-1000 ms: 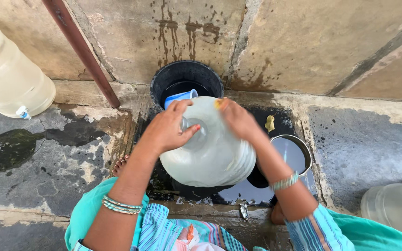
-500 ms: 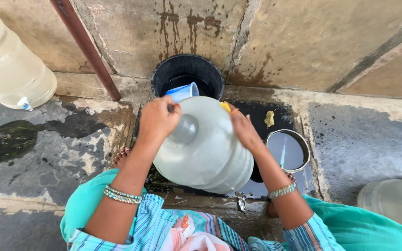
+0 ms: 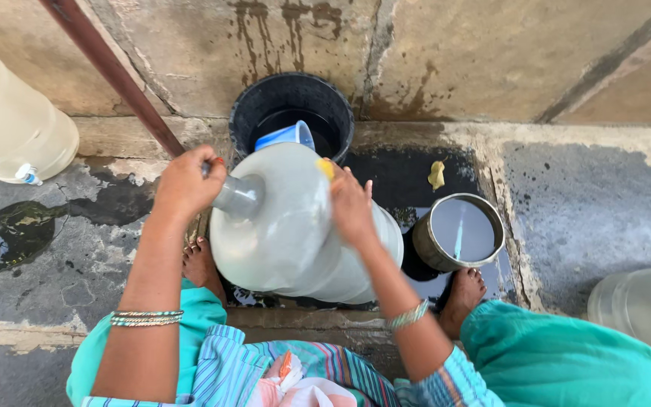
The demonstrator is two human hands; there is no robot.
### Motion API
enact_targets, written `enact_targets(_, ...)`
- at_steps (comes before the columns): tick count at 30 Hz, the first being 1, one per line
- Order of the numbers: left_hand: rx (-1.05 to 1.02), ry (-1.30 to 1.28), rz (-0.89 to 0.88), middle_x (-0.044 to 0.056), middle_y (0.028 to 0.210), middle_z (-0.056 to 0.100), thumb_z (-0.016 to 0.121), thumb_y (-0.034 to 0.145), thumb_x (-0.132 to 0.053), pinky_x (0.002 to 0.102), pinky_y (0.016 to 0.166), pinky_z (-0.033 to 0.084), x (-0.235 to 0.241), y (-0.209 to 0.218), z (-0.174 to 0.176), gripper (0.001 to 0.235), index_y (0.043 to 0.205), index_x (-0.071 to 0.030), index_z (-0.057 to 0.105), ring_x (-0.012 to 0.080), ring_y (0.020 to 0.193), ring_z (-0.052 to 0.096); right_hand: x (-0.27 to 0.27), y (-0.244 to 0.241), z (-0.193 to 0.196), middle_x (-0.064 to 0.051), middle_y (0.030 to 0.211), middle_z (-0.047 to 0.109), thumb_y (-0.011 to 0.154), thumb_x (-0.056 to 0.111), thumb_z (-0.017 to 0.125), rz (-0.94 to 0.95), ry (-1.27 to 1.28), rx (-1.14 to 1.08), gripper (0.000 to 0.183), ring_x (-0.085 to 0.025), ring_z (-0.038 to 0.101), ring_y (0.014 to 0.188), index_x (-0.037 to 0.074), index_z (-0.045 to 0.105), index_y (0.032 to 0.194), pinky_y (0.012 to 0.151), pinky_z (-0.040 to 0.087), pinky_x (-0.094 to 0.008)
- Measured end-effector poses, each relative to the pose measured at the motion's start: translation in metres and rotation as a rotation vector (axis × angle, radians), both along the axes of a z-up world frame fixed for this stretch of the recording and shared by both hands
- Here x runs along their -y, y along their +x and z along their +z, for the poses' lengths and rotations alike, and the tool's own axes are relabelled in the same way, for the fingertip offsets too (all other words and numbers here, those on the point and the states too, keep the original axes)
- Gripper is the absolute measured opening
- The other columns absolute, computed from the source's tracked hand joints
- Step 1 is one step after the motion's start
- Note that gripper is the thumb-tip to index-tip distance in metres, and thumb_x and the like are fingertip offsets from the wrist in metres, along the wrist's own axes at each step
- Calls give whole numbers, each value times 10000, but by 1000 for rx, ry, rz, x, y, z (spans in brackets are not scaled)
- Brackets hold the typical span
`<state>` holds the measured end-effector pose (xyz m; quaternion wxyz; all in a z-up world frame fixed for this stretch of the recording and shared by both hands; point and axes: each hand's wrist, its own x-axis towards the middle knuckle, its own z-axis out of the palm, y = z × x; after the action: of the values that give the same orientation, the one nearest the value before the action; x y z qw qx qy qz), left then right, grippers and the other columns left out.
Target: The person scrubs the inside of a large plastic water dispenser with a toothbrush, then scrubs the outside with a yellow sponge. The person holds the dispenser steady with one hand while scrubbing with the other.
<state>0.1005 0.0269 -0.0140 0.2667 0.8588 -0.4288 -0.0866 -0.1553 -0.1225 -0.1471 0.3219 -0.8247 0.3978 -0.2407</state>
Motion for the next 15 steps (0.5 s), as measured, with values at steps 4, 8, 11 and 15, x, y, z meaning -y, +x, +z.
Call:
enact_targets(4,-21,-30,13,170,925,729,656,891,-341,458,802,545,-7,9,-1,242,999,-133,714,368,872,705,46,-62,-82,-125,1673,231,941,745,37,-72,478,-47,959,-290,93,1560,96,282,1602,1254,-5,-481)
enact_targets(8,-36,-51,19,169,933,733,675,879,-350,454,815,545,-11,14,-7,256,986,-122,719,369,883,706,42,-101,-115,-81,1672,264,908,711,65,-316,611,-264,908,-264,124,1568,155,322,1578,1231,-12,-502)
enact_targets(11,-5,-38,32,180,932,731,675,889,-355,465,813,543,-5,15,-10,259,988,-120,723,379,886,701,18,-73,-85,-166,1666,331,996,687,165,-111,449,214,870,-292,240,1567,55,387,1551,1261,124,-434)
enact_targets(15,57,2,54,210,936,723,685,925,-372,482,814,544,-4,19,-13,275,995,-110,730,401,894,693,-49,-26,-38,-217,1706,241,1045,639,136,241,23,366,852,-356,166,1586,35,244,1637,1260,96,-492)
